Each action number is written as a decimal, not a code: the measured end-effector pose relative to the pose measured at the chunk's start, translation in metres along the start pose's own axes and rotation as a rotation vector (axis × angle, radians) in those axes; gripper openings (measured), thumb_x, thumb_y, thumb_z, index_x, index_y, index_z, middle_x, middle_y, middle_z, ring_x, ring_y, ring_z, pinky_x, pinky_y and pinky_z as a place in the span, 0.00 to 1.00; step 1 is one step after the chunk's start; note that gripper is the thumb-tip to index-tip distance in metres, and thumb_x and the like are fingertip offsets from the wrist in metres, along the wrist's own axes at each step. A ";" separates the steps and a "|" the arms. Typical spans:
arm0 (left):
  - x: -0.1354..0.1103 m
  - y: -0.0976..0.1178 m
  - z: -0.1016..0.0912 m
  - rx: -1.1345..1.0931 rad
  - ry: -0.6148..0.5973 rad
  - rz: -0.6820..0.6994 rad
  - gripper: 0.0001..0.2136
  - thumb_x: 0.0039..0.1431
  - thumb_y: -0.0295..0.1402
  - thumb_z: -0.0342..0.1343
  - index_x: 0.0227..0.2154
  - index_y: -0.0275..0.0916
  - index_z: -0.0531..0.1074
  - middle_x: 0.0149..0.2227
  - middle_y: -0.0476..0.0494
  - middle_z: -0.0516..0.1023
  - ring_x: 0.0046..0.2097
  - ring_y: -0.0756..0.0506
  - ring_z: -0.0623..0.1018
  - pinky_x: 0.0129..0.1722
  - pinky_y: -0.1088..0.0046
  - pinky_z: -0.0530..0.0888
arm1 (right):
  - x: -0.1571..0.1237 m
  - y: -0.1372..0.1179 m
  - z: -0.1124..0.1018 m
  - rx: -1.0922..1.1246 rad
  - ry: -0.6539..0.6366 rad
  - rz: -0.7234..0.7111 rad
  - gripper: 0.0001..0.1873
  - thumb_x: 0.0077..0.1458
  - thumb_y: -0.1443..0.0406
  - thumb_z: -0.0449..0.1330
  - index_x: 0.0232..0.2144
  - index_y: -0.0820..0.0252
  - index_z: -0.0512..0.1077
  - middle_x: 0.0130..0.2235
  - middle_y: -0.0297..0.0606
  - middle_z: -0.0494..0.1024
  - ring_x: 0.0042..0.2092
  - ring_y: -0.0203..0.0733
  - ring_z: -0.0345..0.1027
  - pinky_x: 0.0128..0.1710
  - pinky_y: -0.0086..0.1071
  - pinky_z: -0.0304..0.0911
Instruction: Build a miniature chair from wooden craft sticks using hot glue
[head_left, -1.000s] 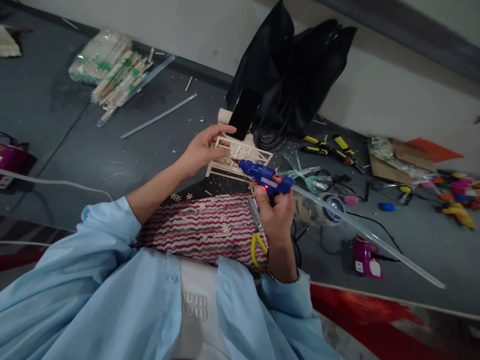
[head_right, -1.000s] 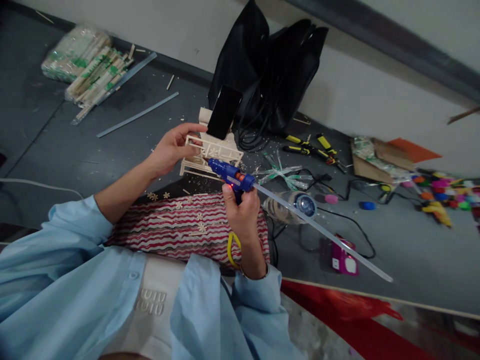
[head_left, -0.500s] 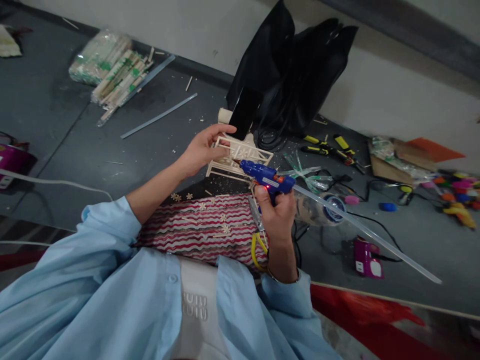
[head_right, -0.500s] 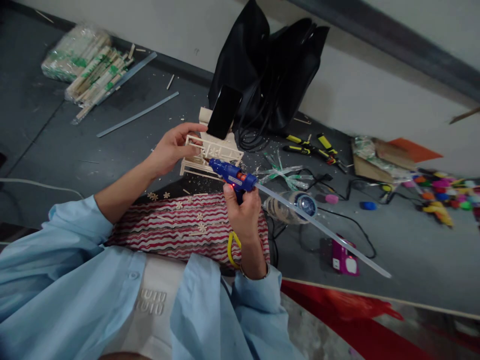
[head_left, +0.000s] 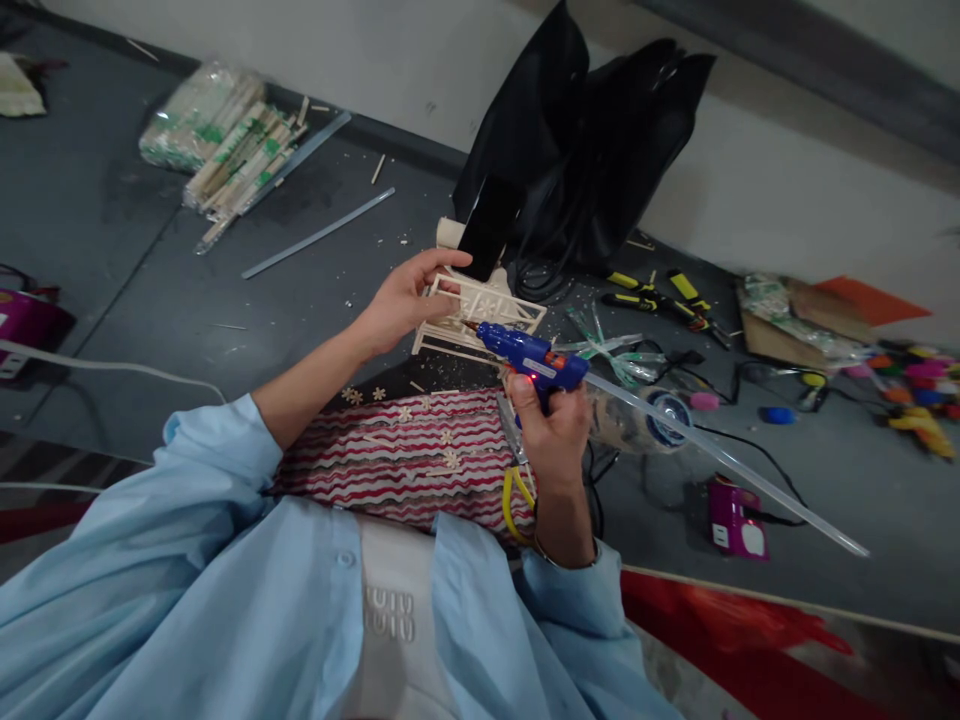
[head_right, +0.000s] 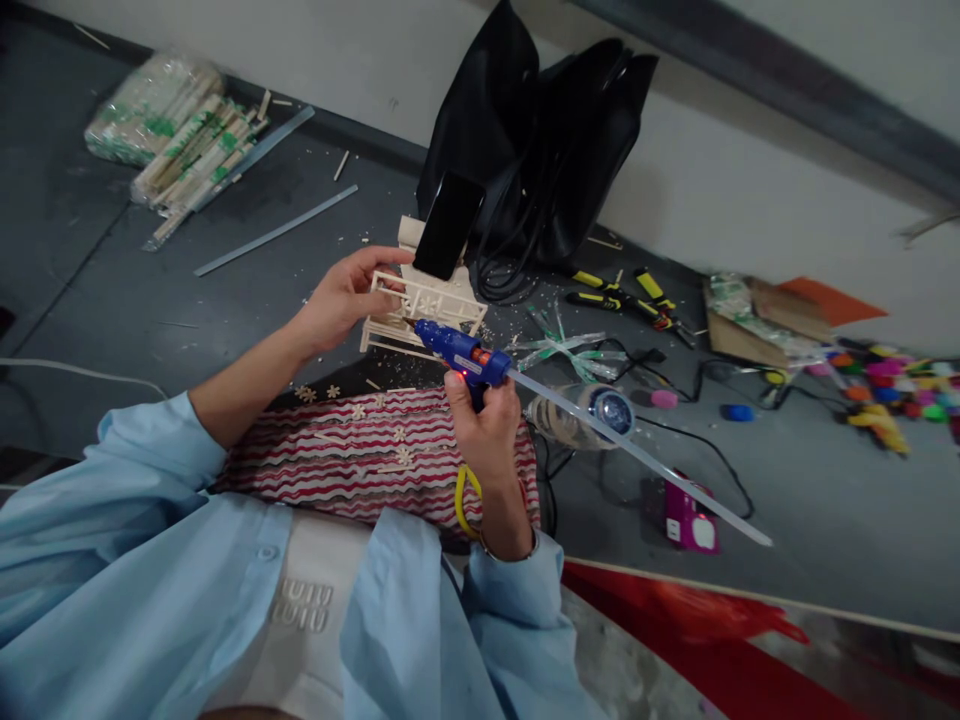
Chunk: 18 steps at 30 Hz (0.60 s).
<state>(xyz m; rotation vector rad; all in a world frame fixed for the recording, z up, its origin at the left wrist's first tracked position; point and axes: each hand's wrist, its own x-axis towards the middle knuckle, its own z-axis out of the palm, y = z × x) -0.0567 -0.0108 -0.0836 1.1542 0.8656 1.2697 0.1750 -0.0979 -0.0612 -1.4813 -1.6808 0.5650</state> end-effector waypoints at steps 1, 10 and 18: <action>0.000 0.000 0.000 0.006 -0.003 -0.001 0.26 0.47 0.25 0.63 0.52 0.41 0.73 0.38 0.50 0.77 0.35 0.51 0.75 0.36 0.75 0.72 | 0.000 0.001 0.000 0.000 -0.006 0.008 0.19 0.59 0.48 0.62 0.42 0.56 0.76 0.39 0.41 0.82 0.41 0.49 0.76 0.48 0.46 0.70; 0.000 -0.001 0.001 -0.016 -0.009 -0.003 0.25 0.46 0.26 0.63 0.51 0.42 0.72 0.36 0.51 0.75 0.33 0.52 0.73 0.35 0.75 0.72 | 0.000 0.005 0.000 -0.020 0.012 0.004 0.19 0.59 0.49 0.63 0.43 0.56 0.76 0.40 0.41 0.82 0.42 0.49 0.76 0.47 0.45 0.70; 0.000 -0.001 0.001 0.007 0.002 0.005 0.24 0.47 0.25 0.61 0.50 0.42 0.74 0.35 0.51 0.73 0.32 0.53 0.72 0.34 0.76 0.71 | 0.001 0.005 0.001 -0.024 0.007 -0.016 0.17 0.59 0.49 0.63 0.40 0.55 0.76 0.39 0.40 0.81 0.42 0.48 0.75 0.49 0.46 0.70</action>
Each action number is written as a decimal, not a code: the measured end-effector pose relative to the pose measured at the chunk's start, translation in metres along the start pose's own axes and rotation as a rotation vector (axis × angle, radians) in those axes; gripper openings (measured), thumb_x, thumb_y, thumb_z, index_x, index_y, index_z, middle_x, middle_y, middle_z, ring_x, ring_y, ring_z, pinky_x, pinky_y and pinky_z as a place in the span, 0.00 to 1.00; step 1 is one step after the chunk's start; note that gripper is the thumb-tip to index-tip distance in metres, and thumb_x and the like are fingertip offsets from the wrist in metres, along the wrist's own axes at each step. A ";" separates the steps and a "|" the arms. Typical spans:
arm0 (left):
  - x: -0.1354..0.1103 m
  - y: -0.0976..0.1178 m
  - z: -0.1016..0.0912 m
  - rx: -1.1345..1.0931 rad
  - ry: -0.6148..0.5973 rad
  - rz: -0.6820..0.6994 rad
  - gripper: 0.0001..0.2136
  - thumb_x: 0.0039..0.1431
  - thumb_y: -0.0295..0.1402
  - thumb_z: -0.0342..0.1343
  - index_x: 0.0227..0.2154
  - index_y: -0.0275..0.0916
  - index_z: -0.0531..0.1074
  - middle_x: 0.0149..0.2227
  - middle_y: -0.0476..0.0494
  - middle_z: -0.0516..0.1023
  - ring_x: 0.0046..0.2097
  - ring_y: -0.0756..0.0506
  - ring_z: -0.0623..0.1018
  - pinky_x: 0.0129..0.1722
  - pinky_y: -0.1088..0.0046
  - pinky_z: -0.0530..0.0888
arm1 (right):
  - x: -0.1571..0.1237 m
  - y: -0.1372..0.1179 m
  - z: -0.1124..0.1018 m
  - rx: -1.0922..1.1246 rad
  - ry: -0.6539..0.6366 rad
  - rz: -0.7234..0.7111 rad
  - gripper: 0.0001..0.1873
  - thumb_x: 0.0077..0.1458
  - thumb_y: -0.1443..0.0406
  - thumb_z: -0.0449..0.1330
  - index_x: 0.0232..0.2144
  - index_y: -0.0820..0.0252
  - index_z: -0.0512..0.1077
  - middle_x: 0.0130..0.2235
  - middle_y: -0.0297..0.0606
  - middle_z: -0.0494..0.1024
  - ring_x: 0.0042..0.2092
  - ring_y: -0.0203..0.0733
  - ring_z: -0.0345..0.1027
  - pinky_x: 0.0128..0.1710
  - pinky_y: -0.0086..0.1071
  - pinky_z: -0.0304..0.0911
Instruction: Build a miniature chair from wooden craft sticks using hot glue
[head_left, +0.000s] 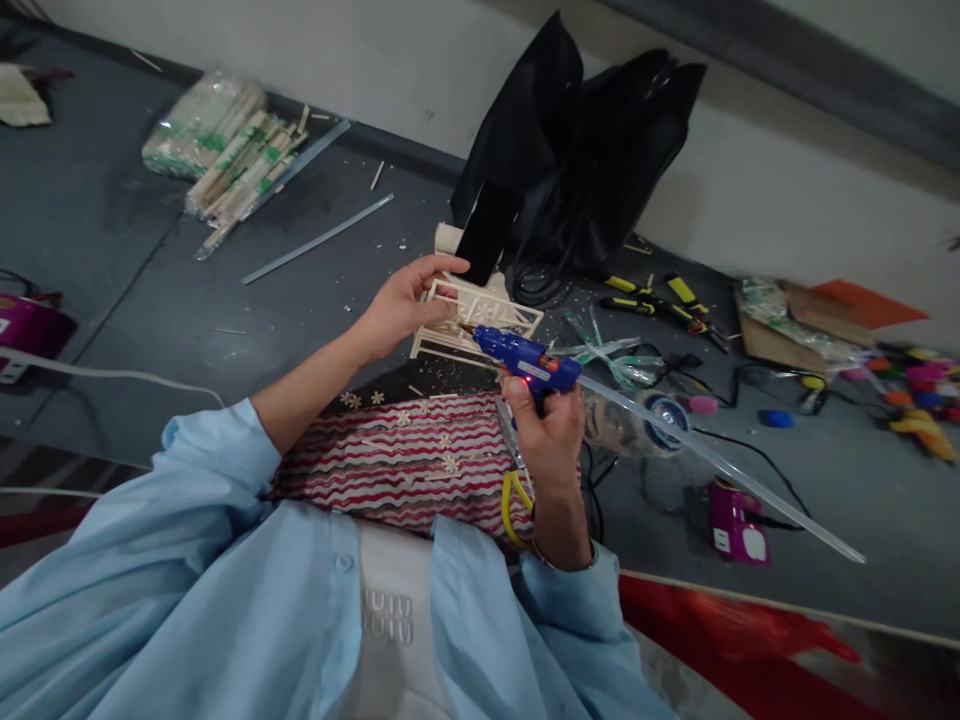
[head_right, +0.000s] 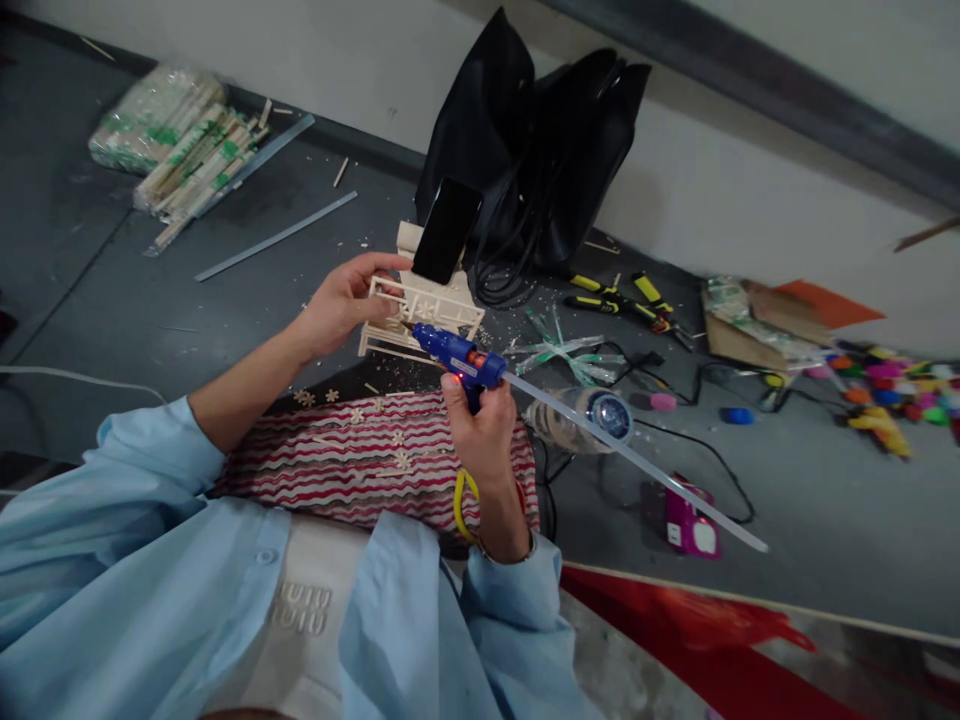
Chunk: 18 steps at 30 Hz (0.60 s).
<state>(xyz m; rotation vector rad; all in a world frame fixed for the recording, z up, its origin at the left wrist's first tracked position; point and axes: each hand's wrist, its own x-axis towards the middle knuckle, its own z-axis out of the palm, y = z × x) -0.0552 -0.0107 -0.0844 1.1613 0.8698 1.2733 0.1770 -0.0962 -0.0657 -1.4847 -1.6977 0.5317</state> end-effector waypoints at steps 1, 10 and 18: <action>0.000 0.000 0.000 -0.001 0.003 0.005 0.24 0.47 0.25 0.61 0.50 0.41 0.74 0.35 0.51 0.72 0.33 0.53 0.72 0.34 0.76 0.71 | 0.000 0.000 0.000 0.000 -0.002 0.003 0.17 0.59 0.49 0.63 0.39 0.55 0.76 0.39 0.40 0.81 0.42 0.48 0.75 0.49 0.46 0.70; -0.001 0.004 0.002 -0.014 0.008 -0.017 0.24 0.46 0.24 0.61 0.49 0.40 0.74 0.35 0.51 0.73 0.34 0.53 0.73 0.35 0.76 0.71 | 0.000 -0.003 -0.003 -0.016 0.000 0.031 0.18 0.59 0.48 0.62 0.39 0.56 0.76 0.39 0.41 0.81 0.42 0.48 0.75 0.47 0.45 0.70; -0.001 0.004 0.001 -0.002 -0.006 -0.027 0.24 0.46 0.27 0.62 0.49 0.41 0.73 0.36 0.50 0.74 0.34 0.51 0.73 0.35 0.74 0.72 | 0.003 -0.004 -0.005 -0.019 0.015 0.001 0.18 0.59 0.48 0.62 0.35 0.55 0.77 0.36 0.40 0.81 0.39 0.48 0.74 0.45 0.45 0.70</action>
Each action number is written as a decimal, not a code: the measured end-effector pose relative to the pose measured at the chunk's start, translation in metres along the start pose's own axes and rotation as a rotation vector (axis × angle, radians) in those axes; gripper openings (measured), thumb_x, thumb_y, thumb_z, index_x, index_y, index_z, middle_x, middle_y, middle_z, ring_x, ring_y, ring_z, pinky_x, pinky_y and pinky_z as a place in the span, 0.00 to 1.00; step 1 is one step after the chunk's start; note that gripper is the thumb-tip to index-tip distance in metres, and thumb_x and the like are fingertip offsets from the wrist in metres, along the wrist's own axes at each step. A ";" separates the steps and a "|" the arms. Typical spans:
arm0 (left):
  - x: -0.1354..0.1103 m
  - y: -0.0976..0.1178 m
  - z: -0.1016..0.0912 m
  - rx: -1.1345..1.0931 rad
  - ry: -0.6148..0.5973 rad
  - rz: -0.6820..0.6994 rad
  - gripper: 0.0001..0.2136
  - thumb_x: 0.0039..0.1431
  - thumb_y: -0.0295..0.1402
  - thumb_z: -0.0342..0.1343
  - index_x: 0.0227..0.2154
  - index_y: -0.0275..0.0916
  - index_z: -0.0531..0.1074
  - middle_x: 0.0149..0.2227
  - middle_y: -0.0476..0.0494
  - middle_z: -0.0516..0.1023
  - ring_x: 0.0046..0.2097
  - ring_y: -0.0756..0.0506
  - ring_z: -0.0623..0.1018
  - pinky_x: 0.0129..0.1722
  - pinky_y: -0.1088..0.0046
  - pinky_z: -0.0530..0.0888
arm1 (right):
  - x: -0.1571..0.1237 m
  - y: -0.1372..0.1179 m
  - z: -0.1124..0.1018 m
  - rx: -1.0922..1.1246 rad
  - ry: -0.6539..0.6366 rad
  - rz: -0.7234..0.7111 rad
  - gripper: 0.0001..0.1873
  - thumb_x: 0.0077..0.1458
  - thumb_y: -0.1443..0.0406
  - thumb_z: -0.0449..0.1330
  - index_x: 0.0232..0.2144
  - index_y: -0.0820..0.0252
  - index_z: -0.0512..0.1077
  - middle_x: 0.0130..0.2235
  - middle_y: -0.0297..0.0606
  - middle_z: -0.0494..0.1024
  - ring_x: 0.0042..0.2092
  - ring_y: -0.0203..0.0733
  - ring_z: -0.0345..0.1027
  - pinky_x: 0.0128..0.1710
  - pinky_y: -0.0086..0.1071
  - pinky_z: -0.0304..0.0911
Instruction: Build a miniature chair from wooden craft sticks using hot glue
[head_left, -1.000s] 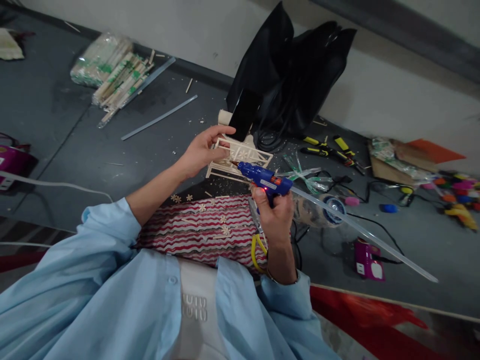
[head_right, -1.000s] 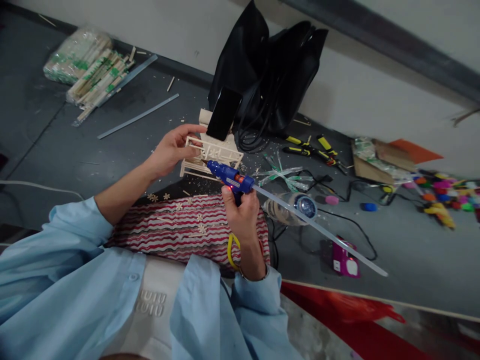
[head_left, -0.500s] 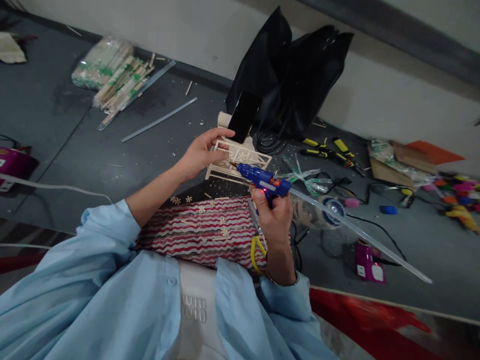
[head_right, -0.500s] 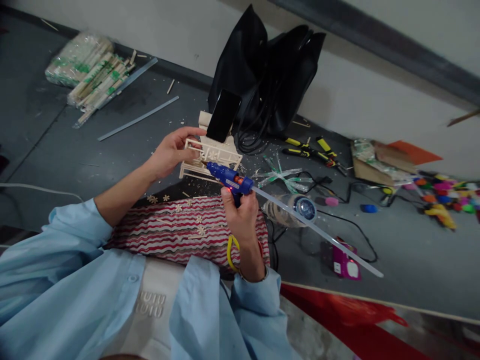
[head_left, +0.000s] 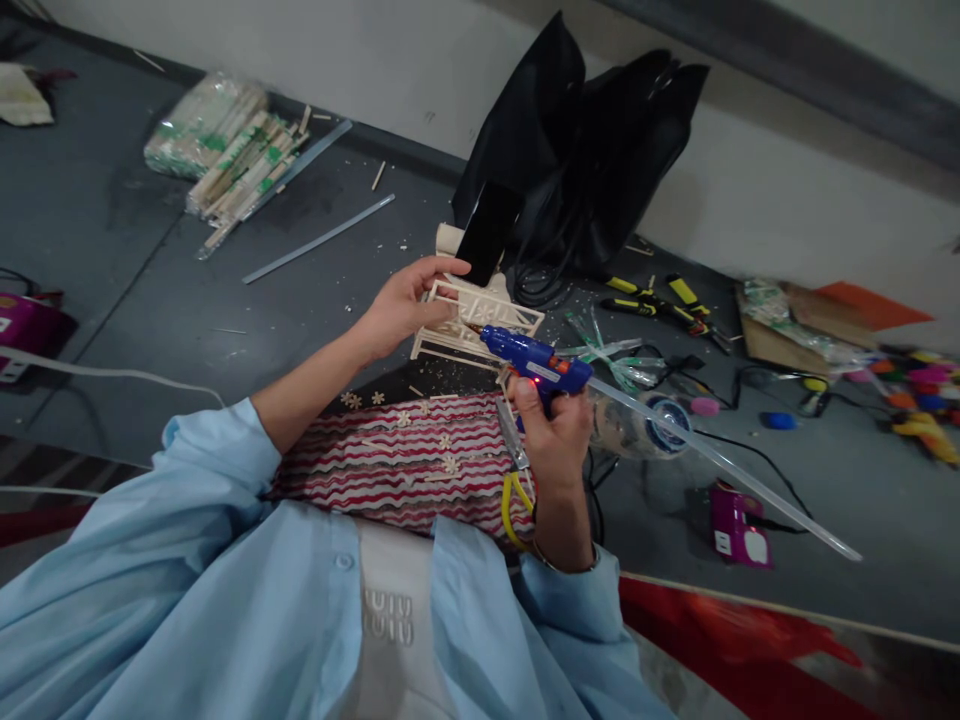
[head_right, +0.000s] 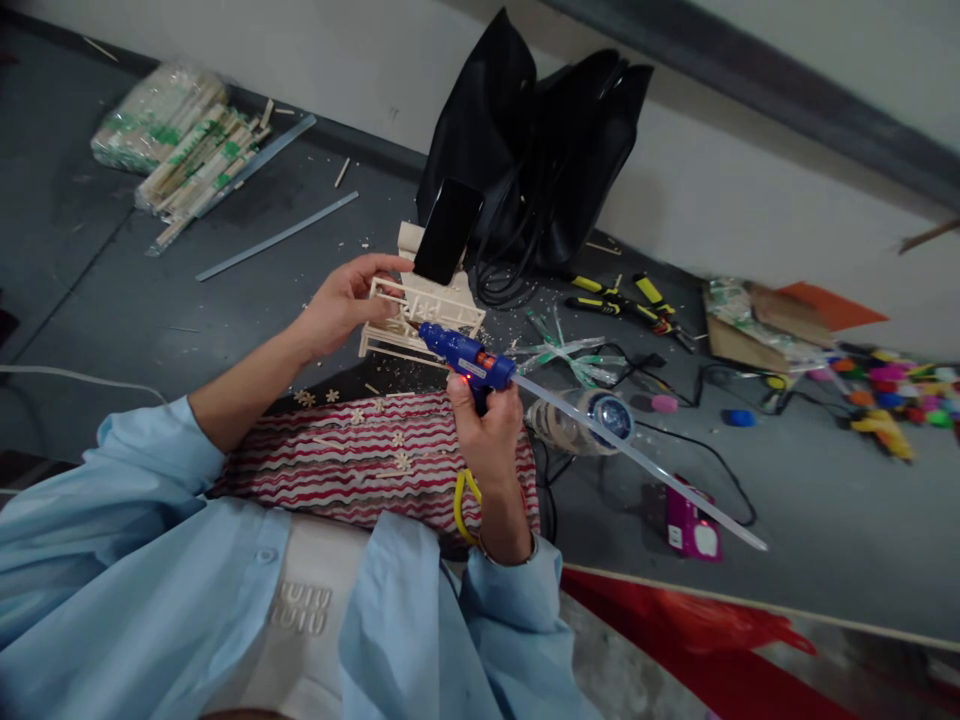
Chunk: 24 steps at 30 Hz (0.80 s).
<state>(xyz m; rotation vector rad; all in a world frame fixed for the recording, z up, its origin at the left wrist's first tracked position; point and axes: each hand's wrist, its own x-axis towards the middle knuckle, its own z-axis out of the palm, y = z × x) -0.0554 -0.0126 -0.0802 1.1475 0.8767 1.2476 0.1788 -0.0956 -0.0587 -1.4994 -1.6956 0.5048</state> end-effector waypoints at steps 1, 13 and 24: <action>0.000 0.000 0.000 0.007 0.000 0.003 0.24 0.46 0.27 0.62 0.49 0.41 0.73 0.36 0.50 0.74 0.34 0.51 0.73 0.35 0.74 0.72 | 0.000 0.000 0.000 0.004 0.005 -0.006 0.18 0.59 0.48 0.62 0.35 0.55 0.77 0.36 0.39 0.81 0.39 0.47 0.74 0.45 0.45 0.70; 0.001 0.000 -0.001 0.014 0.016 -0.010 0.25 0.46 0.25 0.63 0.50 0.40 0.75 0.36 0.50 0.75 0.35 0.51 0.74 0.36 0.75 0.73 | -0.001 -0.001 0.002 0.054 0.026 0.027 0.19 0.60 0.47 0.61 0.37 0.56 0.77 0.37 0.39 0.80 0.40 0.47 0.74 0.47 0.46 0.69; 0.002 0.000 -0.001 -0.029 -0.002 -0.016 0.25 0.44 0.27 0.64 0.49 0.41 0.74 0.34 0.51 0.72 0.33 0.52 0.72 0.34 0.76 0.71 | -0.002 -0.008 0.004 -0.068 0.061 -0.090 0.18 0.59 0.47 0.61 0.36 0.55 0.74 0.38 0.43 0.81 0.41 0.52 0.75 0.46 0.48 0.71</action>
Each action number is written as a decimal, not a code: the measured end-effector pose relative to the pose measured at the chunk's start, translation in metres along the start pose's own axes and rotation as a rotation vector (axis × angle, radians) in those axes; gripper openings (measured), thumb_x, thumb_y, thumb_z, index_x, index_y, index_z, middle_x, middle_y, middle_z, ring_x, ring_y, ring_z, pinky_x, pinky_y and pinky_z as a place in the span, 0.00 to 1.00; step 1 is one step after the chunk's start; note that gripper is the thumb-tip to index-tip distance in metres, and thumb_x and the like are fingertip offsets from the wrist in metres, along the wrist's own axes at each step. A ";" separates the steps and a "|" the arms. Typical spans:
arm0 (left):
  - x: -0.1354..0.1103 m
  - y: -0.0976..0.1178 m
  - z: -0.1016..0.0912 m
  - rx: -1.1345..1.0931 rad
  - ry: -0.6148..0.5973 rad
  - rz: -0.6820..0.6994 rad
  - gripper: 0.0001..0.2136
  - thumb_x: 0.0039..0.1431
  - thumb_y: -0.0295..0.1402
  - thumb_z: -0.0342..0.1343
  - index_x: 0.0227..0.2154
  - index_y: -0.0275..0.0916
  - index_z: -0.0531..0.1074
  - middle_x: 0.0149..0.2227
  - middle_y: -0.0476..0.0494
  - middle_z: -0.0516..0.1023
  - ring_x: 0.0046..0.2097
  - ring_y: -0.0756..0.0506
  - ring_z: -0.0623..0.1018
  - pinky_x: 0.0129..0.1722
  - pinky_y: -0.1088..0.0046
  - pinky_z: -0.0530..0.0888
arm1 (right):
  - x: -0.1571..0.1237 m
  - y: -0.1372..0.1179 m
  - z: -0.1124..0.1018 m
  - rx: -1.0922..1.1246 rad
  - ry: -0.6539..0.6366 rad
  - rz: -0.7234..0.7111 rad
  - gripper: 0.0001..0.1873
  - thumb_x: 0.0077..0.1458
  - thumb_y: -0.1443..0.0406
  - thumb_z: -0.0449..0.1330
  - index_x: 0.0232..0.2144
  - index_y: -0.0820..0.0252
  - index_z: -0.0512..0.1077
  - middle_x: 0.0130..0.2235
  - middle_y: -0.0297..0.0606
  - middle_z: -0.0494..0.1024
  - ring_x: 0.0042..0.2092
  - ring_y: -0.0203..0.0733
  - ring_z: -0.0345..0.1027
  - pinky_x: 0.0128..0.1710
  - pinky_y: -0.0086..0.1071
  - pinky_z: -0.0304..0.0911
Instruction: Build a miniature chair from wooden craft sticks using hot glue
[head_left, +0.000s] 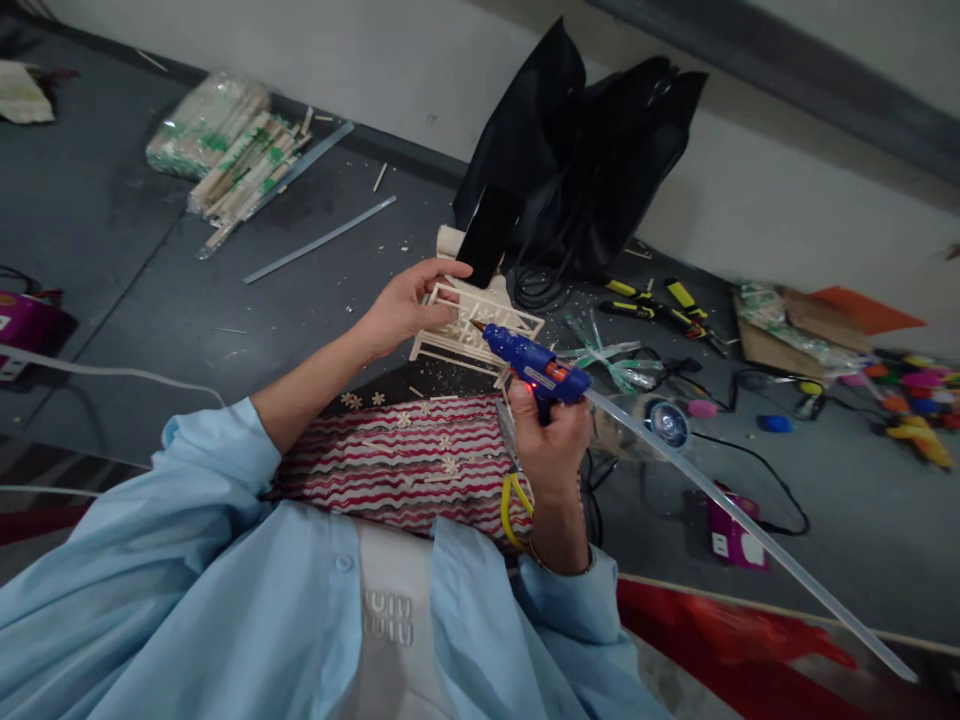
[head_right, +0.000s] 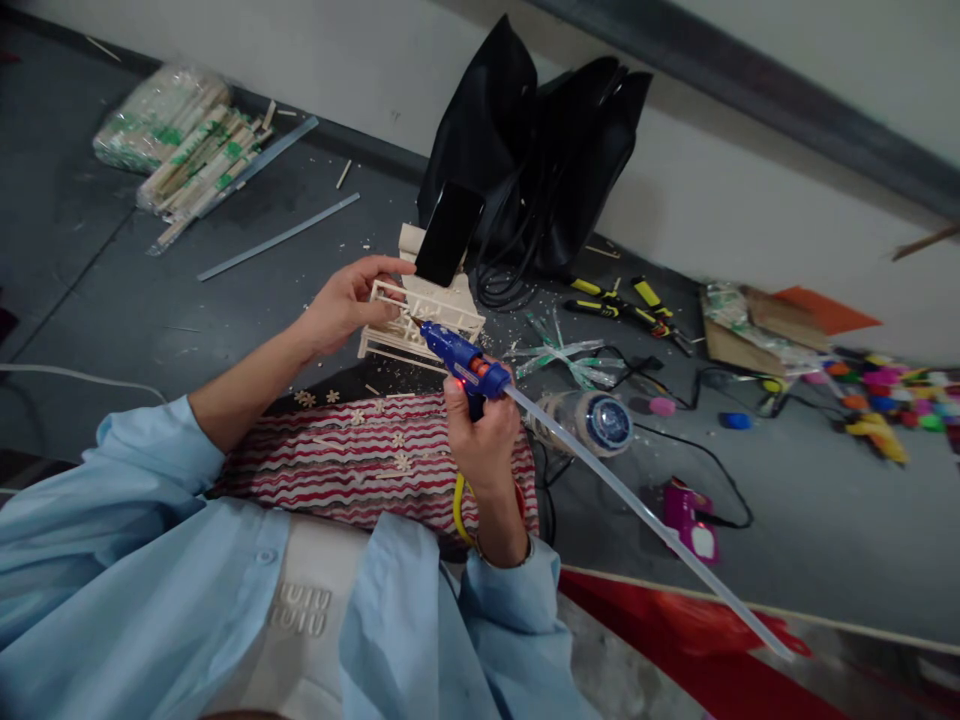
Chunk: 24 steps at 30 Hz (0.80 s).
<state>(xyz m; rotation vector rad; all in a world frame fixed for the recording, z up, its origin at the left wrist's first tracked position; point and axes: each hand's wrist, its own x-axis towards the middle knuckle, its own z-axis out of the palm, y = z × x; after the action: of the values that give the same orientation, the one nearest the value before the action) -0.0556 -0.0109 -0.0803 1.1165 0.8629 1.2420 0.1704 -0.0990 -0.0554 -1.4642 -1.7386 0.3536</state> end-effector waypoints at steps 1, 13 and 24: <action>0.000 0.000 0.000 -0.003 -0.001 0.002 0.25 0.44 0.27 0.64 0.49 0.41 0.74 0.34 0.51 0.72 0.33 0.52 0.72 0.34 0.76 0.71 | 0.000 0.000 0.000 0.002 -0.008 0.002 0.18 0.59 0.47 0.61 0.36 0.54 0.74 0.38 0.43 0.81 0.41 0.52 0.75 0.46 0.48 0.71; -0.001 -0.001 0.001 -0.022 0.009 0.010 0.25 0.44 0.28 0.65 0.50 0.41 0.74 0.35 0.50 0.74 0.34 0.51 0.73 0.34 0.75 0.71 | 0.001 0.001 0.000 0.003 -0.041 0.011 0.17 0.61 0.48 0.60 0.37 0.55 0.74 0.37 0.42 0.79 0.42 0.52 0.74 0.46 0.48 0.70; -0.001 0.000 0.001 -0.015 -0.010 0.022 0.25 0.46 0.29 0.64 0.50 0.42 0.72 0.37 0.50 0.73 0.35 0.51 0.72 0.36 0.74 0.71 | 0.002 0.001 0.000 -0.010 -0.029 -0.001 0.17 0.61 0.48 0.60 0.36 0.54 0.75 0.35 0.41 0.80 0.41 0.52 0.75 0.45 0.47 0.71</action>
<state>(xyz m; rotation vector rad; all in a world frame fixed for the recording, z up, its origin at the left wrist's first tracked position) -0.0543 -0.0123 -0.0804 1.1222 0.8349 1.2575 0.1709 -0.0966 -0.0555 -1.4723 -1.7662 0.3684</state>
